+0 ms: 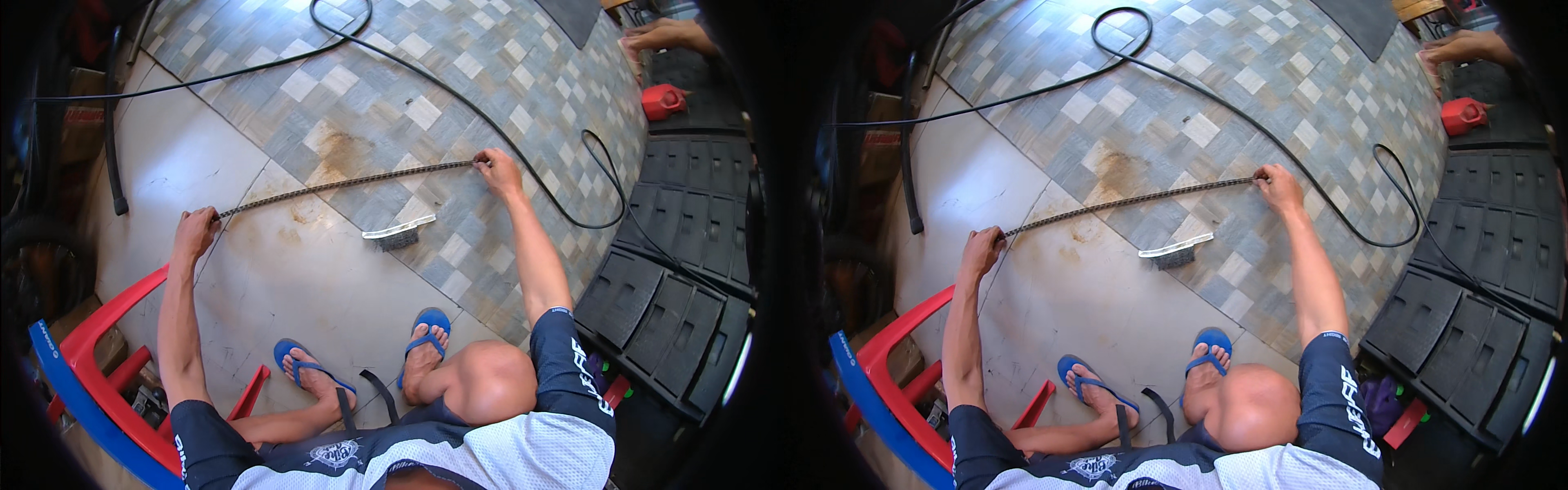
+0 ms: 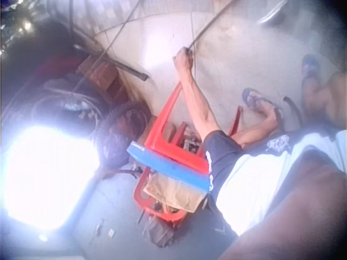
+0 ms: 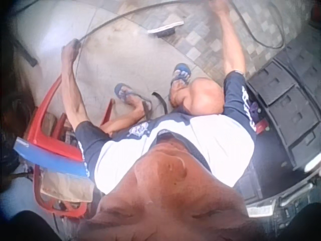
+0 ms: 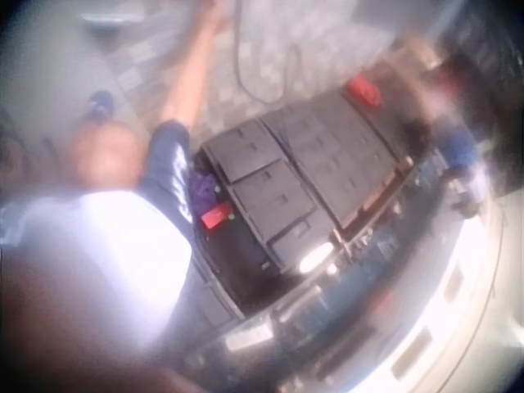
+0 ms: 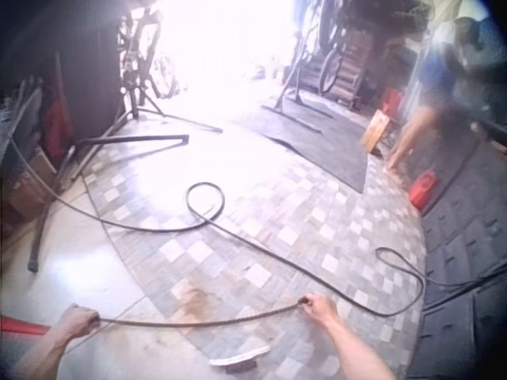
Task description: The person scrubs a bicycle chain with a wire brush while seated on the floor, repeatedly brushing along its length and occasionally lifting it to inspect the links. The chain remains on the tiled floor during the process.
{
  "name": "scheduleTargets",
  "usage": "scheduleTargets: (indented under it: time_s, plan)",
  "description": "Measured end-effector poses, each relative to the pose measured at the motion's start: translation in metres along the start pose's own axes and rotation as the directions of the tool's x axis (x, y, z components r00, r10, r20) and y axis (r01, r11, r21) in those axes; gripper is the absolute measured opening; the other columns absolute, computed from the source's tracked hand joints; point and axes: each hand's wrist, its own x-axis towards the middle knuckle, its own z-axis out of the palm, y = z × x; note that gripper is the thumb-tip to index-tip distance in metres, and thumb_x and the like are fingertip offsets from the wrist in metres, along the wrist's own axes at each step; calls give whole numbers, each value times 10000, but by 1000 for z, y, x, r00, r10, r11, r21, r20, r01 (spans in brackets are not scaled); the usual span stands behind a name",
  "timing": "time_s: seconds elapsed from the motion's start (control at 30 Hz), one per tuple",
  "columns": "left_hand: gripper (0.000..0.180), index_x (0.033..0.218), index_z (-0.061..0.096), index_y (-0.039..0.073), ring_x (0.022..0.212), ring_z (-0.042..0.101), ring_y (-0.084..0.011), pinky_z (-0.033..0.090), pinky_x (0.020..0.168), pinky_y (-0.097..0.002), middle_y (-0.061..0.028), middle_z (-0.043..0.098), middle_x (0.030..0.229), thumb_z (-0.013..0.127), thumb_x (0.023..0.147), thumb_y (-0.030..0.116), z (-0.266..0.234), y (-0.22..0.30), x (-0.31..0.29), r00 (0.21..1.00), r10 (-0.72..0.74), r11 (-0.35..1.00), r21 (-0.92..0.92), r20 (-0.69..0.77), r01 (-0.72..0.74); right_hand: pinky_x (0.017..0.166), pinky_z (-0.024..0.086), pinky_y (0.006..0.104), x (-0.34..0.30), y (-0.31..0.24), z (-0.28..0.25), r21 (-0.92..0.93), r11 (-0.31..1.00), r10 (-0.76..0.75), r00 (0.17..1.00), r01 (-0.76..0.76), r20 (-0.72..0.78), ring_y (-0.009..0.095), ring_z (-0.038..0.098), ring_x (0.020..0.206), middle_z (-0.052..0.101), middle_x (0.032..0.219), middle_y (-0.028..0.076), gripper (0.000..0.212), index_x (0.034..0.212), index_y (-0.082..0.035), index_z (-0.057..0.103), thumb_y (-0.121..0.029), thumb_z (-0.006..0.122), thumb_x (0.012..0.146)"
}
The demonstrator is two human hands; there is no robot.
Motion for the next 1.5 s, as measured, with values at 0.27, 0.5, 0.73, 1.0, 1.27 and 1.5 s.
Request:
scheduleTargets:
  time_s: [0.27, 0.5, 0.73, 1.0, 1.27, 1.5]
  plan:
    - [157, 1029, 629, 86, 1030, 657, -332, 448, 945, -484, -117, 705, 1028, 689, 954, 209, 8, -13, -14, 998, -49, 999, -20, -26, 48, 807, 544, 443, 10, 19, -10, -119, 990, 65, 996, -72, -62, 305, 708, 978, 712, 1031, 56, 140, 1043, -160, 741, -230, 754, 923]
    - [298, 1163, 656, 85, 1069, 669, -333, 512, 924, -465, -118, 718, 1033, 764, 893, 146, 12, -60, -35, 956, -220, 969, -158, -192, 191, 897, 539, 452, 13, 20, -16, -222, 972, 57, 992, -80, -111, 346, 666, 1111, 673, 1188, 100, 333, 1267, -199, 683, -203, 734, 938]
    - [124, 1021, 710, 17, 760, 645, -153, 536, 736, -325, -70, 700, 832, 722, 926, 96, 4, -115, -42, 834, -515, 711, -641, -197, 288, 942, 543, 429, -28, -39, -10, -105, 972, -220, 972, 212, -79, 338, 664, 1139, 673, 1203, 133, 396, 1332, -147, 665, -148, 722, 940]
    - [118, 831, 583, 4, 670, 516, -105, 461, 636, -301, -53, 569, 704, 673, 859, 74, 15, 37, 3, 985, -147, 730, -681, -84, 51, 899, 554, 409, -76, -82, 22, 79, 976, -216, 852, 204, 477, 298, 687, 1036, 694, 1094, 119, 304, 1248, -129, 705, -185, 708, 949]
    - [125, 781, 531, -9, 668, 537, -240, 471, 632, -365, -121, 516, 727, 630, 779, 67, 36, 173, 26, 948, 263, 680, -664, -178, -313, 879, 551, 415, -103, -79, 29, 133, 982, -179, 880, 133, 439, 282, 680, 1004, 670, 1128, 92, 313, 1269, -171, 702, -224, 710, 961]
    - [192, 941, 593, 49, 908, 625, -353, 526, 796, -460, -153, 603, 935, 659, 782, 134, 60, 250, 23, 903, 359, 741, -516, -238, -430, 854, 549, 399, -111, -84, 44, 169, 970, -220, 930, 175, 294, 279, 655, 1000, 615, 1146, 97, 307, 1237, -142, 708, -188, 751, 937]
